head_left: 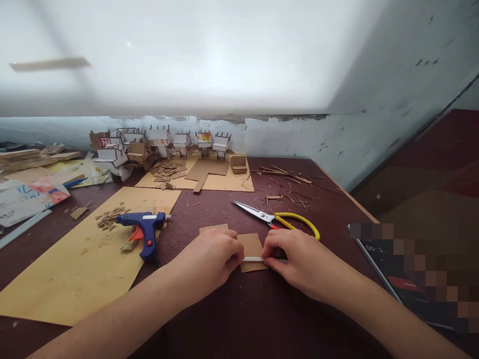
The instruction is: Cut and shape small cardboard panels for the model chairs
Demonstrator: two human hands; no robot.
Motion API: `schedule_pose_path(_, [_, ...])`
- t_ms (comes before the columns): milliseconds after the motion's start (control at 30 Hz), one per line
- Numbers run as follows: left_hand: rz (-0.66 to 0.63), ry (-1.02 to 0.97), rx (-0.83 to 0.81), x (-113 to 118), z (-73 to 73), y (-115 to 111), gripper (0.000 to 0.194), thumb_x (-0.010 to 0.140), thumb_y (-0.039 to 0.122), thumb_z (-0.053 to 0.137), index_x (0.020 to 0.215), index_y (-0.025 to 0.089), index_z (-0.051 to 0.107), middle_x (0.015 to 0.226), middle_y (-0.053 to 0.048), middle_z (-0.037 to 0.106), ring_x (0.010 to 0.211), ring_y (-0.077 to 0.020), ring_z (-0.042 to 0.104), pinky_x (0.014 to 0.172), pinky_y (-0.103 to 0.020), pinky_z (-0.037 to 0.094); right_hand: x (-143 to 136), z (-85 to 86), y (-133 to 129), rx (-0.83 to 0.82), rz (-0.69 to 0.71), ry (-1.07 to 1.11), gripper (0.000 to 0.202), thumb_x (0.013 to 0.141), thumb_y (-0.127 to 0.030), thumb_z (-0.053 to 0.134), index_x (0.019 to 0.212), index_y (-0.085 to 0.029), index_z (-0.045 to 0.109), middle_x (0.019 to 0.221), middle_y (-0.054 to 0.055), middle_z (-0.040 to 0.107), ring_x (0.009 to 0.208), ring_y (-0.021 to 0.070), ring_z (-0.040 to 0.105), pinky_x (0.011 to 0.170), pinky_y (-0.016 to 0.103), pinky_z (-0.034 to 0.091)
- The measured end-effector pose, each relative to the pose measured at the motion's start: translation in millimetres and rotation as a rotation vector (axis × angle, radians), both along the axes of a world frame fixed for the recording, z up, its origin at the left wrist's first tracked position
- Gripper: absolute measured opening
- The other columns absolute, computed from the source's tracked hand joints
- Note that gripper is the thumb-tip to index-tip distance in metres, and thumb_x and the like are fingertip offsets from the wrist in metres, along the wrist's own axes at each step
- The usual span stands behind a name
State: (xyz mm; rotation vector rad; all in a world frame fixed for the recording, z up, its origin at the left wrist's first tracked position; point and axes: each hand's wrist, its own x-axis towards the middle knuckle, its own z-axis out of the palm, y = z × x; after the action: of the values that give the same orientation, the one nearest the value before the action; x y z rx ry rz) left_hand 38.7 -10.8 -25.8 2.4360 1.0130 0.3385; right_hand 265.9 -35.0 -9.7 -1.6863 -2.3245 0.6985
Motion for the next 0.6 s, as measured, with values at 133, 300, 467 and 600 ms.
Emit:
schedule_pose_path(133, [0.025, 0.015, 0.009, -0.1, 0.9, -0.3, 0.018, 0.089, 0.012, 0.063, 0.077, 0.021, 0.072, 0.085, -0.001, 0.069, 0.083, -0.0171, 0.063, 0.074, -0.026, 0.045, 5.4, 3.5, 4.3, -0.011, 0.067, 0.044, 0.013, 0.089, -0.016, 0.067, 0.082, -0.025, 0.074, 0.089, 0.0, 0.072, 0.083, 0.0193, 0.066, 0.072, 0.031, 0.047])
schedule_pose_path(300, [0.007, 0.01, 0.048, -1.7, -0.1, 2.4, 0.015, 0.092, 0.017, 0.063, 0.081, 0.022, 0.072, 0.088, -0.001, 0.069, 0.084, -0.0171, 0.065, 0.075, -0.026, 0.046, 19.3, 0.0, 18.3, 0.185, -0.11, -0.152, 0.014, 0.093, -0.026, 0.066, 0.103, -0.024, 0.075, 0.103, 0.004, 0.071, 0.095, 0.0245, 0.066, 0.078, 0.035, 0.05])
schedule_pose_path(467, [-0.005, 0.008, 0.06, -3.0, -0.5, 3.1, 0.016, 0.093, 0.018, 0.062, 0.081, 0.022, 0.073, 0.088, -0.001, 0.07, 0.086, -0.0174, 0.066, 0.078, -0.027, 0.047, 30.9, -6.1, 22.9, 0.166, -0.263, -0.345, 0.031, 0.093, -0.044, 0.067, 0.116, -0.024, 0.07, 0.117, 0.008, 0.069, 0.103, 0.0295, 0.068, 0.077, 0.038, 0.051])
schedule_pose_path(600, [0.013, 0.021, 0.045, -3.3, 1.6, 0.4, 0.015, 0.092, 0.02, 0.063, 0.082, 0.022, 0.073, 0.085, -0.001, 0.07, 0.083, -0.0174, 0.065, 0.074, -0.027, 0.047, 39.9, -6.9, 25.6, 0.125, -0.238, -0.407, 0.031, 0.095, -0.031, 0.062, 0.125, -0.024, 0.067, 0.124, 0.009, 0.068, 0.108, 0.0299, 0.068, 0.083, 0.04, 0.052])
